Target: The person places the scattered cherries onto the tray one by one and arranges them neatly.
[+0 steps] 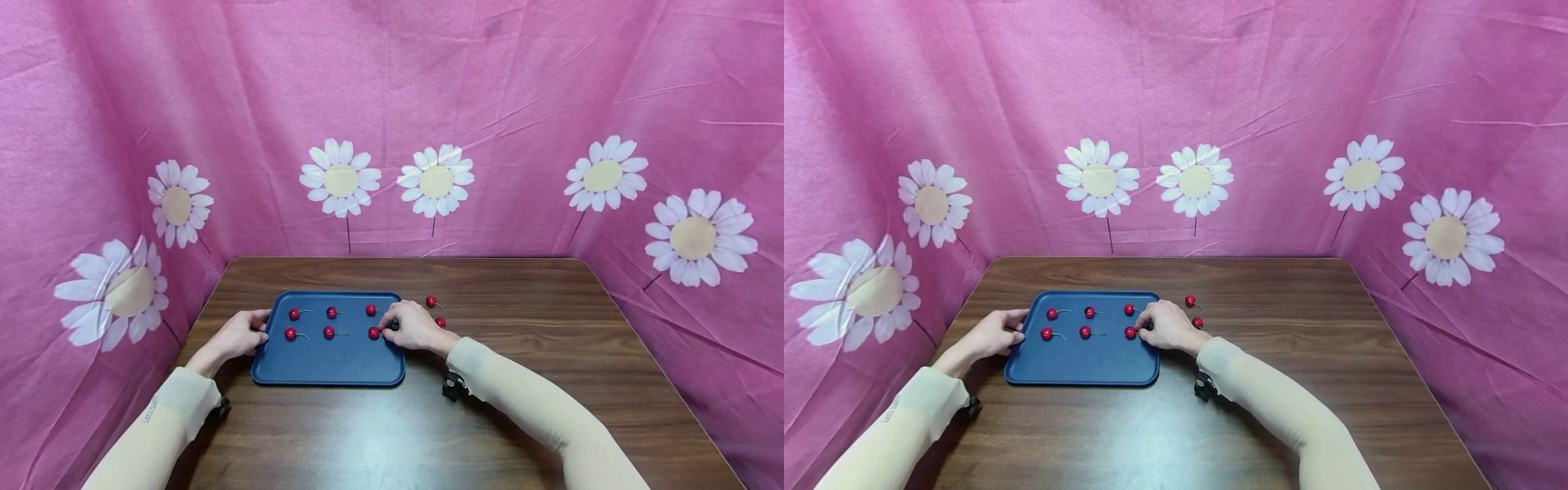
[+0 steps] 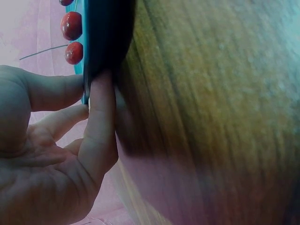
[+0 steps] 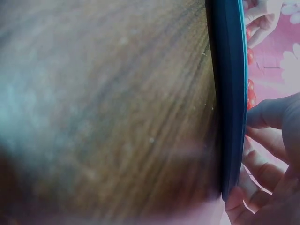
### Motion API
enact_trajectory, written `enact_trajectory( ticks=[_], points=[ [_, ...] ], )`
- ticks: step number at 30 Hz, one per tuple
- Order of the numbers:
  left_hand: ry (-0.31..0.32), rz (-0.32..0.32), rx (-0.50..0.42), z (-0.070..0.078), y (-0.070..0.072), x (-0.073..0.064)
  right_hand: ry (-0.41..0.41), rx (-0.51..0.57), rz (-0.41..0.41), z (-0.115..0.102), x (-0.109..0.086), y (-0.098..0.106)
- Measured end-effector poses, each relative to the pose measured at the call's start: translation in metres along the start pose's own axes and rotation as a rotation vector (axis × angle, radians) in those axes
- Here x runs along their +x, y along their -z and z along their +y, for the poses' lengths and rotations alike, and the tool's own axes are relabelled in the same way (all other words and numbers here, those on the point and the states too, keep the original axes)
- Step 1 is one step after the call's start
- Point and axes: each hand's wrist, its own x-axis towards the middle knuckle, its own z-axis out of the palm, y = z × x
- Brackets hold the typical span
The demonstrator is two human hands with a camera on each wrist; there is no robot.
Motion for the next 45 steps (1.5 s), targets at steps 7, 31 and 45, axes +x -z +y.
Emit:
enact_trajectory(
  ticks=[7, 31, 45],
  points=[
    [-0.001, -0.001, 0.003, -0.001, 0.000, 0.000, -0.047, 0.001, -0.011, -0.013, -0.003, 0.010],
    [0.019, -0.009, -0.010, -0.001, 0.001, 0.002, -0.197, 0.179, 0.143, 0.040, -0.084, 0.078],
    [0.006, -0.005, -0.019, -0.002, 0.001, 0.001, -0.211, 0.164, 0.133, 0.051, -0.134, 0.064]
  ],
)
